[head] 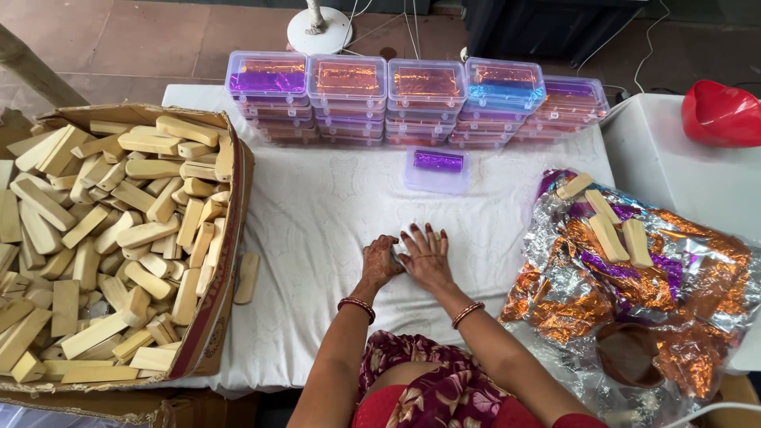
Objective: The person wipes wooden blocks one at a time with a white cloth at a table, then wraps a block in foil and places it into a small plastic storage container, and reaches into a cardboard box to pick up more blocks.
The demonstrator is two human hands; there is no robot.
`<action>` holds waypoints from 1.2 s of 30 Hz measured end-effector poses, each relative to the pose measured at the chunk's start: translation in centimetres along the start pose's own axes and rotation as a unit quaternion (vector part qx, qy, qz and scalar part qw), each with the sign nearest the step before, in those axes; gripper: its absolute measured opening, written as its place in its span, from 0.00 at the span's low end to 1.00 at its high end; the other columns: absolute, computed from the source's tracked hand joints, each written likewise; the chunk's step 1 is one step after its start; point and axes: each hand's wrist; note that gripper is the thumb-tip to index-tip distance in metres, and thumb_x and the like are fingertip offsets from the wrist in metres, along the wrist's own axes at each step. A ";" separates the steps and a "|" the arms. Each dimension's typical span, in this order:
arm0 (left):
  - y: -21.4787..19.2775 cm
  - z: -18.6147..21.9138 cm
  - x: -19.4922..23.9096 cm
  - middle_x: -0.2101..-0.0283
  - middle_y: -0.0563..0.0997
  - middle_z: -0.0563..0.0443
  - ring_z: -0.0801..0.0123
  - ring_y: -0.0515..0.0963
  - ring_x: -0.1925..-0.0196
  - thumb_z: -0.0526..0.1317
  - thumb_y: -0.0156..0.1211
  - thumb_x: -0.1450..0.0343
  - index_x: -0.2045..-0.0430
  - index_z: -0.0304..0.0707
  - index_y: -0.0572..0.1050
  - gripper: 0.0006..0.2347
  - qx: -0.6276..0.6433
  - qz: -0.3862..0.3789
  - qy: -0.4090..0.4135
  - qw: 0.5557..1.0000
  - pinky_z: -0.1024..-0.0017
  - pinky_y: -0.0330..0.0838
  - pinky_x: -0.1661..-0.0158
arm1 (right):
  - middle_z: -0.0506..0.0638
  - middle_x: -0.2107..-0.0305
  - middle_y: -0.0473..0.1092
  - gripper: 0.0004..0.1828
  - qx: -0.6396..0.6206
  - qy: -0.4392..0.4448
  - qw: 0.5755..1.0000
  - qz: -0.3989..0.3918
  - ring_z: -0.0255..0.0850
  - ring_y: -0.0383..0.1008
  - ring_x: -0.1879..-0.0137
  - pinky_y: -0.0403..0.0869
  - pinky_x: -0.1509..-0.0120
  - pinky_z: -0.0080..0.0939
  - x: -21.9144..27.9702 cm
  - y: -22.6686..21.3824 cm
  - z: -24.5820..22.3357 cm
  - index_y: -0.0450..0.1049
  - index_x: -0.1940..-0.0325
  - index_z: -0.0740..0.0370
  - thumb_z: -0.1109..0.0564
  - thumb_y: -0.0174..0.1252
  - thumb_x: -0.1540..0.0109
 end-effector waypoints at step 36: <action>-0.9 0.8 0.5 0.45 0.75 0.53 0.59 0.71 0.40 0.47 0.75 0.41 0.47 0.50 0.74 0.27 0.022 0.003 0.009 1.000 0.58 0.58 0.36 | 0.49 0.39 0.68 0.15 -0.144 0.063 0.954 0.256 0.47 0.67 0.33 0.69 0.28 0.48 0.4 3.6 7.1 0.72 0.41 0.56 0.56 0.51 0.31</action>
Point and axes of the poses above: each hand's wrist, its own x-axis away from the middle knuckle, its own y-axis out of the palm, z = x × y
